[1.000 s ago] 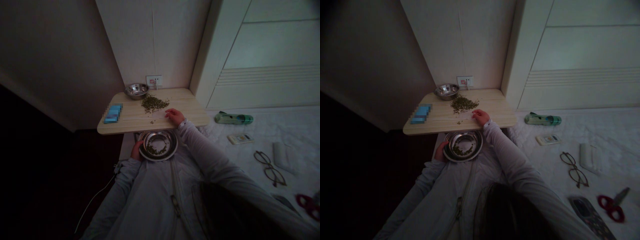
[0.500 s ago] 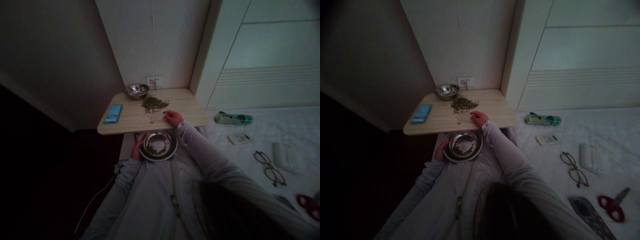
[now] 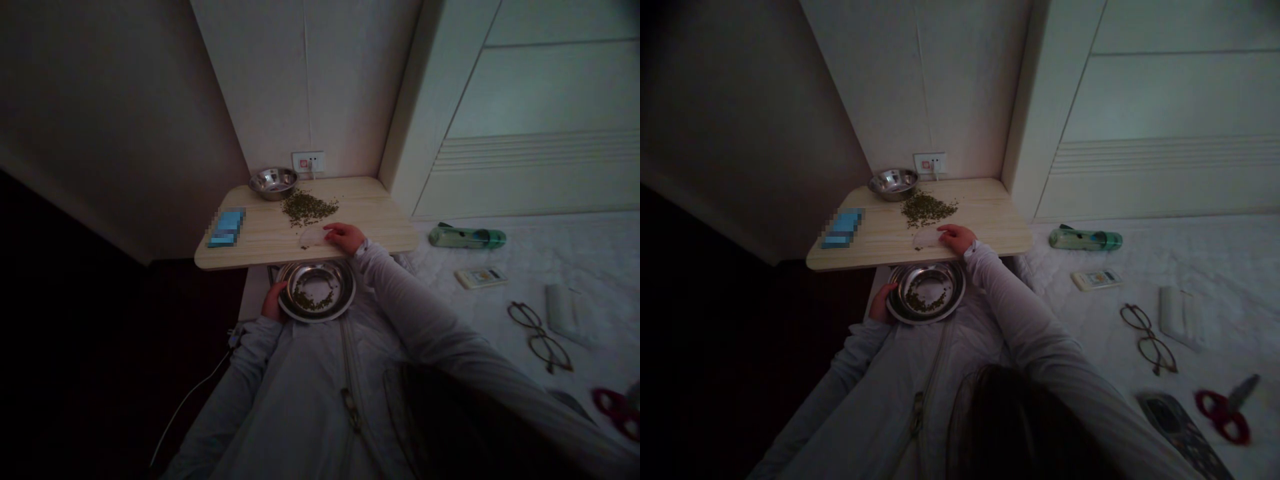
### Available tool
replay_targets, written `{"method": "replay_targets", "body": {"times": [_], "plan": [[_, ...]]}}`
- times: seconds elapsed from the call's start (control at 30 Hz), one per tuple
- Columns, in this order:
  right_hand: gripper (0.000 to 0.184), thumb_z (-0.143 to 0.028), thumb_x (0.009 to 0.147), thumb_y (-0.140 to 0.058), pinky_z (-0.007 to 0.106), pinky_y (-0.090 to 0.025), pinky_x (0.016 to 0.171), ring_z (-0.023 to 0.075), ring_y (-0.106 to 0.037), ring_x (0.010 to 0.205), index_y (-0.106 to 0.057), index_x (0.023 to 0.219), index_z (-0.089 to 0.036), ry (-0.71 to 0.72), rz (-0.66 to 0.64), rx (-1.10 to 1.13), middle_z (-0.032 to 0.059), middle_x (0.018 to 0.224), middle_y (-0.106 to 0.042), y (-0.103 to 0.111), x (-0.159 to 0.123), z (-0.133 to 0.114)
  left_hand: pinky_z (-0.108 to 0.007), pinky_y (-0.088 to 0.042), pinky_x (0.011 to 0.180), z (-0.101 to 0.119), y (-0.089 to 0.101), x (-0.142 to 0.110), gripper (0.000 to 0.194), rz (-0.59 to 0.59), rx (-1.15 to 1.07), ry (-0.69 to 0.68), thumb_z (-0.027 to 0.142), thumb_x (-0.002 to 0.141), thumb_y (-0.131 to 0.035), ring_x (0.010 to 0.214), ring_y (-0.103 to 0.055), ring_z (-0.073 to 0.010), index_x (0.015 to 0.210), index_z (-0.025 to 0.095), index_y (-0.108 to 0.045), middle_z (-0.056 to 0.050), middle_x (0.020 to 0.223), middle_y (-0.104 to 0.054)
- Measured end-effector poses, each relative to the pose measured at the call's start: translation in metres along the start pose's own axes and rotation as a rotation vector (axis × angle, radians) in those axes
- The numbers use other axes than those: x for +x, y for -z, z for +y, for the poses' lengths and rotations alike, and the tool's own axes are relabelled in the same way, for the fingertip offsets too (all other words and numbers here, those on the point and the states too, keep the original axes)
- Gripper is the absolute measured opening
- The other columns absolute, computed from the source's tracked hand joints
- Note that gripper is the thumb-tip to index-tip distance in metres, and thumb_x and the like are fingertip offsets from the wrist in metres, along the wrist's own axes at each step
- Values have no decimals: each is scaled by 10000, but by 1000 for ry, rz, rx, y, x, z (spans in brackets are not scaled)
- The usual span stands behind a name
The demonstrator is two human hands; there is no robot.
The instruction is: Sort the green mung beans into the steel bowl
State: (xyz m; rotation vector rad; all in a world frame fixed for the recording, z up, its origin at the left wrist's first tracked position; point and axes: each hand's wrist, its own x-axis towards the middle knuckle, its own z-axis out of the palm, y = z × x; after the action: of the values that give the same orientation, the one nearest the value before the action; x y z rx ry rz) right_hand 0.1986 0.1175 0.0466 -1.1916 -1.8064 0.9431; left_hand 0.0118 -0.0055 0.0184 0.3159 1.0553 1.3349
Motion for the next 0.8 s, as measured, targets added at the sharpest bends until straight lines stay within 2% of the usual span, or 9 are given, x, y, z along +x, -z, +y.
{"method": "replay_targets", "body": {"times": [0.4, 0.53, 0.63, 0.8], "plan": [[266, -205, 621, -501, 252, -408, 682, 87, -523, 630, -589, 870, -176, -55, 1, 97, -13, 667, -616, 0, -2, -5, -235, -465, 555, 0, 2, 1, 66, 21, 6, -24, 214, 555, -549, 579, -577, -154, 499, 180, -558, -5, 478, -589], [249, -200, 605, -476, 219, -395, 600, 72, -477, 558, -591, 823, -168, -92, 61, 113, -23, 624, -600, 3, -3, -9, -224, -461, 543, -1, 3, 1, 77, 36, 11, -27, 212, 556, -547, 561, -571, -144, 490, 173, -556, -5, 477, -590], [227, -198, 592, -455, 203, -370, 550, 68, -441, 522, -590, 770, -163, -100, 131, 118, -31, 571, -572, 4, -3, -9, -232, -467, 574, -1, 3, 2, 57, 5, -7, -18, 214, 546, -555, 611, -584, -156, 512, 171, -569, -15, 532, -618], [216, -205, 576, -447, 206, -348, 521, 71, -407, 488, -586, 736, -166, -140, 146, 108, -37, 533, -543, 3, -5, -12, -229, -461, 529, -3, 5, 5, 71, 10, 7, -12, 234, 538, -561, 544, -573, -147, 502, 173, -567, -15, 499, -605]]}}
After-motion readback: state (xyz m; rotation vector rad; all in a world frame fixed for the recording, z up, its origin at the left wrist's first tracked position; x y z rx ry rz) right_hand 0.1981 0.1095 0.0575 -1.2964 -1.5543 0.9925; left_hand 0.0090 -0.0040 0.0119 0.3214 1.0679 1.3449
